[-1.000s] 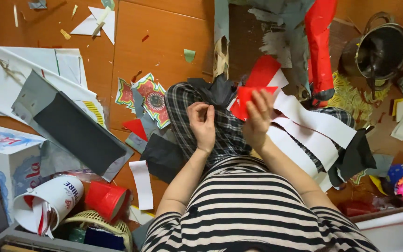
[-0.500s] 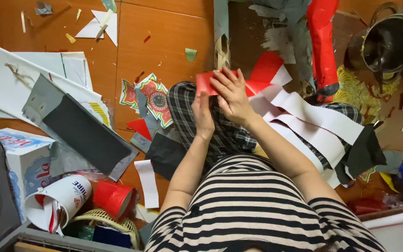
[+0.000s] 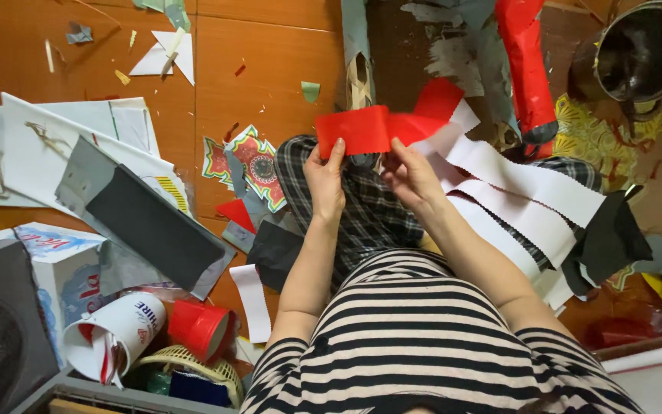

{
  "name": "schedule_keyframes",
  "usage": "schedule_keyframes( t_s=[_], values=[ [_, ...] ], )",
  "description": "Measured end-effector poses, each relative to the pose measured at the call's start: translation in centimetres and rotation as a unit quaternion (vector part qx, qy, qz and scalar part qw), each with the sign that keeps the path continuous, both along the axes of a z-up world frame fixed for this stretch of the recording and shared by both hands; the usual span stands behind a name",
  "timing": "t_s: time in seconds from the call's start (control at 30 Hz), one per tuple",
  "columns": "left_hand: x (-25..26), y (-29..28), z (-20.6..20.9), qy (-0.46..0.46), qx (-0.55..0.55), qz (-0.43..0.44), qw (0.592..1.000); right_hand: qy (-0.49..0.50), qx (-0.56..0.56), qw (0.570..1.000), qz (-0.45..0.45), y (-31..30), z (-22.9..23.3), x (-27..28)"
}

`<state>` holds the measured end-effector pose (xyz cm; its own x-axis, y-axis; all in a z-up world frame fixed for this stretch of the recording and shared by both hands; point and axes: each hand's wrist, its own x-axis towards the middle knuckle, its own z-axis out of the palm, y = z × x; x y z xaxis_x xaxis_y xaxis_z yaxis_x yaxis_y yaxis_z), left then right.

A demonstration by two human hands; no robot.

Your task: Applying red decorative tape to the legs of a giraffe-shaped craft object

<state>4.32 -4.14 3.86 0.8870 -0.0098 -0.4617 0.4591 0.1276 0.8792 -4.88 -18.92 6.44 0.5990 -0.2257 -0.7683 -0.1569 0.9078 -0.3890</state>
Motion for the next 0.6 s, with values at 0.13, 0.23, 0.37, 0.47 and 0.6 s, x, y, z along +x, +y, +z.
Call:
schedule_keyframes(
  t_s=[0.13, 0.23, 0.37, 0.47, 0.6],
  values=[
    [0.0, 1.0, -1.6, 0.028, -0.038, 0.010, 0.999, -0.011, -0.059, 0.996, -0.065, 1.2, -3.1, 1.1],
    [0.2, 1.6, -3.2, 0.050, -0.044, 0.015, 0.998, -0.006, -0.132, 0.989, -0.071, 2.0, -1.9, 1.8],
    [0.8, 1.6, -6.5, 0.076, -0.053, 0.062, 0.994, 0.027, -0.161, 0.983, -0.082, 2.8, -3.9, 2.1],
    [1.1, 1.2, -8.3, 0.096, -0.017, 0.075, 0.992, 0.040, -0.171, 0.980, -0.090, 3.2, -4.8, 2.3],
    [1.1, 0.8, -6.7, -0.104, 0.176, -0.049, 0.978, 0.051, -0.188, 0.975, -0.107, 3.6, -5.6, 2.5]
  ],
)
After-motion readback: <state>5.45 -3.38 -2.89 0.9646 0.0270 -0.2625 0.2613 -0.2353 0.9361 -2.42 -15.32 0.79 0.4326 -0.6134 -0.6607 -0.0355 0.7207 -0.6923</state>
